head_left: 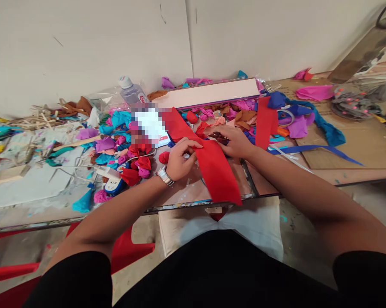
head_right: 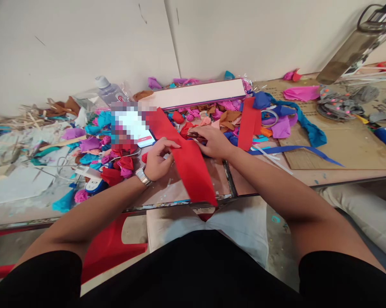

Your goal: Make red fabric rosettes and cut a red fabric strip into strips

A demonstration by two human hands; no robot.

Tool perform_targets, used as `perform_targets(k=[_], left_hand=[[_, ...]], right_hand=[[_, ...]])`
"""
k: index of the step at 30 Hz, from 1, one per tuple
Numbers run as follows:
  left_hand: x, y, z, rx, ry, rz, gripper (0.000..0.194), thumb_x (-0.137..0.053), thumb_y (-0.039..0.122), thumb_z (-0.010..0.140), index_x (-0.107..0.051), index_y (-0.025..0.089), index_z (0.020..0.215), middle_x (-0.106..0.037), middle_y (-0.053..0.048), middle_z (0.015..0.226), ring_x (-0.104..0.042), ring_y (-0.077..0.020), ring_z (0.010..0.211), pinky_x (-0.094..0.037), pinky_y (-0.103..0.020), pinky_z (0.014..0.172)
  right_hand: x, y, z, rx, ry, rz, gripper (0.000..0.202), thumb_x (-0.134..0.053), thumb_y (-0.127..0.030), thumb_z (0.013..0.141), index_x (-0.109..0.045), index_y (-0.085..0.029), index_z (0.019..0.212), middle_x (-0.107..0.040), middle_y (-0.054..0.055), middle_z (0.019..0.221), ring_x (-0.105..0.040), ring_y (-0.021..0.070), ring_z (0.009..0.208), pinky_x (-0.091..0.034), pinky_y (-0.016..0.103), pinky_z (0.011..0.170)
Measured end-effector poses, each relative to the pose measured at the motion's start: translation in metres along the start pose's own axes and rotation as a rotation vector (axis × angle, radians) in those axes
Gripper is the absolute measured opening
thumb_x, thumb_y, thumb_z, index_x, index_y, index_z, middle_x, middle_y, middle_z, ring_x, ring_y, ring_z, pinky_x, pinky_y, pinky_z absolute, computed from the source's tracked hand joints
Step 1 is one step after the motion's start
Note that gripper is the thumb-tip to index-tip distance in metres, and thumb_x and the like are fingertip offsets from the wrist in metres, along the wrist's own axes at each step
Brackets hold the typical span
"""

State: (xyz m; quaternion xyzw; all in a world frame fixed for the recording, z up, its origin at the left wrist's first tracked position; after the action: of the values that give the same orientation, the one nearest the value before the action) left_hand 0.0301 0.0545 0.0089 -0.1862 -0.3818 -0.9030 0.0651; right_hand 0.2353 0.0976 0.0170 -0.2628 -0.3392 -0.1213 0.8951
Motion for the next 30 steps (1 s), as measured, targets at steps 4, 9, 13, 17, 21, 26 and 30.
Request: perform_targets(k=[4, 9, 13, 17, 21, 26, 30], left_hand=[[0.003, -0.003, 0.001, 0.016, 0.02, -0.077, 0.017, -0.073, 0.039, 0.1, -0.072, 0.023, 0.105, -0.066, -0.005, 0.095, -0.06, -0.0175, 0.08, -0.047, -0.031, 0.07], [-0.001, -0.013, 0.0, 0.15, 0.107, -0.329, 0.046, -0.085, 0.046, 0.093, -0.06, 0.029, 0.128, -0.065, -0.004, 0.105, -0.062, -0.0161, 0.084, -0.051, -0.029, 0.071], [-0.006, -0.034, -0.004, 0.376, 0.216, -0.53, 0.065, -0.09, 0.054, 0.088, -0.046, 0.032, 0.13, -0.063, 0.002, 0.098, -0.061, -0.0125, 0.075, -0.053, -0.025, 0.066], [-0.006, -0.039, -0.004, 0.481, 0.198, -0.545, 0.061, -0.093, 0.058, 0.082, -0.044, 0.025, 0.094, -0.054, 0.007, 0.078, -0.05, -0.0085, 0.062, -0.043, -0.02, 0.057], [-0.01, -0.038, -0.003, 0.527, 0.092, -0.502, 0.061, -0.089, 0.056, 0.086, -0.038, 0.024, 0.082, -0.046, 0.007, 0.069, -0.042, -0.0083, 0.057, -0.036, -0.021, 0.053], [-0.008, -0.039, -0.003, 0.491, 0.215, -0.577, 0.063, -0.098, 0.051, 0.074, -0.043, 0.026, 0.095, -0.055, 0.006, 0.083, -0.048, -0.0096, 0.066, -0.043, -0.022, 0.06], [-0.002, -0.039, -0.005, 0.52, 0.262, -0.538, 0.063, -0.092, 0.068, 0.077, -0.047, 0.024, 0.087, -0.053, 0.006, 0.076, -0.044, -0.0098, 0.063, -0.038, -0.023, 0.057]], right_hand=[[-0.001, -0.003, 0.0, 0.083, -0.004, -0.037, 0.026, -0.064, -0.019, 0.091, -0.08, -0.024, 0.111, -0.087, 0.007, 0.112, -0.081, 0.0265, 0.105, -0.062, 0.039, 0.095], [-0.003, -0.002, 0.0, 0.063, -0.018, -0.042, 0.027, -0.064, -0.017, 0.09, -0.082, -0.024, 0.109, -0.087, 0.006, 0.111, -0.081, 0.025, 0.102, -0.061, 0.037, 0.093], [-0.005, -0.004, -0.002, 0.073, -0.037, -0.006, 0.031, -0.065, -0.014, 0.088, -0.083, -0.024, 0.111, -0.087, 0.006, 0.11, -0.08, 0.0244, 0.101, -0.061, 0.036, 0.093], [-0.008, -0.001, -0.003, 0.059, -0.051, 0.027, 0.025, -0.066, -0.019, 0.094, -0.084, -0.025, 0.111, -0.088, 0.005, 0.104, -0.081, 0.0234, 0.097, -0.061, 0.034, 0.087], [-0.011, 0.001, -0.003, 0.029, -0.062, 0.017, 0.024, -0.064, -0.022, 0.095, -0.084, -0.026, 0.108, -0.087, 0.005, 0.099, -0.08, 0.0232, 0.094, -0.06, 0.035, 0.085], [-0.015, -0.006, -0.002, 0.055, -0.097, 0.039, 0.022, -0.065, -0.023, 0.096, -0.083, -0.025, 0.108, -0.085, 0.005, 0.095, -0.078, 0.0227, 0.09, -0.058, 0.033, 0.082], [-0.016, -0.009, -0.001, 0.065, -0.084, 0.053, 0.022, -0.065, -0.02, 0.095, -0.083, -0.024, 0.108, -0.085, 0.006, 0.098, -0.077, 0.0224, 0.09, -0.058, 0.032, 0.081]])
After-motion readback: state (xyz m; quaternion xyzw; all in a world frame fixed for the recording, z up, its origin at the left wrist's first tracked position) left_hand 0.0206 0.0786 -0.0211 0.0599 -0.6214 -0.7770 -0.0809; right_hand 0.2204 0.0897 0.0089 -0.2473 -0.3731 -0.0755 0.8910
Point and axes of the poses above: each hand's wrist, its own z-axis towards the middle knuckle, its own x-axis out of the back of the hand, y = z × x, the point moved 7 cm from there along z, towards the middle knuckle
